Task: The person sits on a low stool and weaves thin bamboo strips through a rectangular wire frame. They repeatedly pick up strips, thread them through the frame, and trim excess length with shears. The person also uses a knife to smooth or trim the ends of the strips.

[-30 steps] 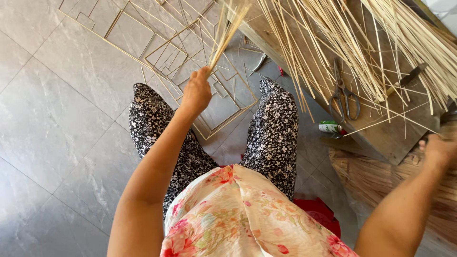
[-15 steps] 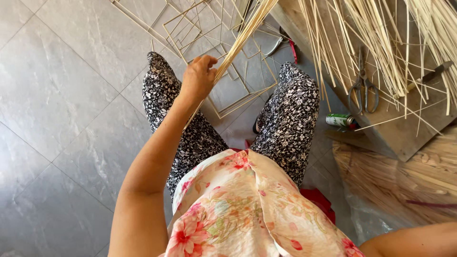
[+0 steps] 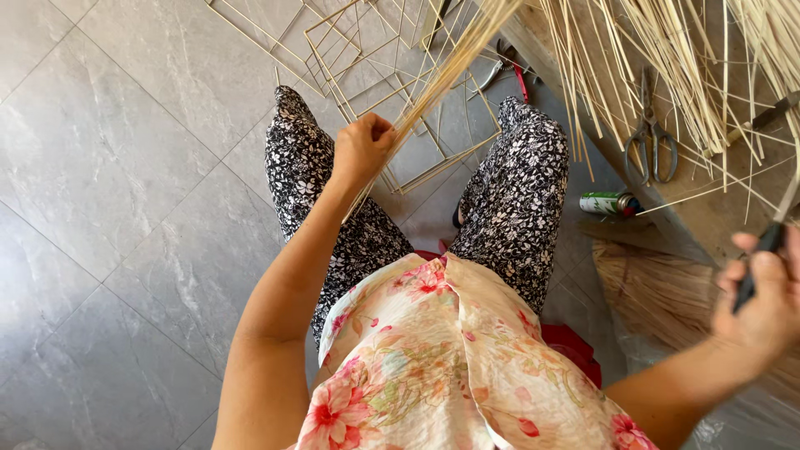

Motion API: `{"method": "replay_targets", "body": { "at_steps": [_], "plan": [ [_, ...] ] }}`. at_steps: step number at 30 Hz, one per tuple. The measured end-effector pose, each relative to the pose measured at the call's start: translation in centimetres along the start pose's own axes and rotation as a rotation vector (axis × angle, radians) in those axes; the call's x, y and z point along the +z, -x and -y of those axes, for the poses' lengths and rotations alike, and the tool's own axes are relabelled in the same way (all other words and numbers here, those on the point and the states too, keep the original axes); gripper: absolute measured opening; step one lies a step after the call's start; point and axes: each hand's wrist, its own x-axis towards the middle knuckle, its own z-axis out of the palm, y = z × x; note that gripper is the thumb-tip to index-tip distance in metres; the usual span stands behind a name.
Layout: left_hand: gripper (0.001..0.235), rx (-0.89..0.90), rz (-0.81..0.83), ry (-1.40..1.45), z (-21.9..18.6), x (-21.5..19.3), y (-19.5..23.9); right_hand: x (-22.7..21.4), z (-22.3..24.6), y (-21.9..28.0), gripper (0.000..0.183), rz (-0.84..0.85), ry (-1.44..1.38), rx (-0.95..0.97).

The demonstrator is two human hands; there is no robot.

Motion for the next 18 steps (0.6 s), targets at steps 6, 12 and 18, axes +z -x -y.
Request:
{"method": "replay_targets", "body": {
  "at_steps": [6,12,18],
  "plan": [
    [0.019,-0.199,0.044,0.241,1.5,-1.4,-0.6,16.8,-7.6,1.5,0.047,0.267,-0.294,0.401],
    [0.017,-0.102,-0.079,0.058,1.5,-3.0,-1.2,27.0,-11.2,4.1,0.049,0.523,-0.356,0.549],
    [0.014,-0.310,0.174,0.492,1.5,-4.8,-2.5,29.7,-12.6,4.3,0.043,0.610,-0.015,0.621]
  ]
}}
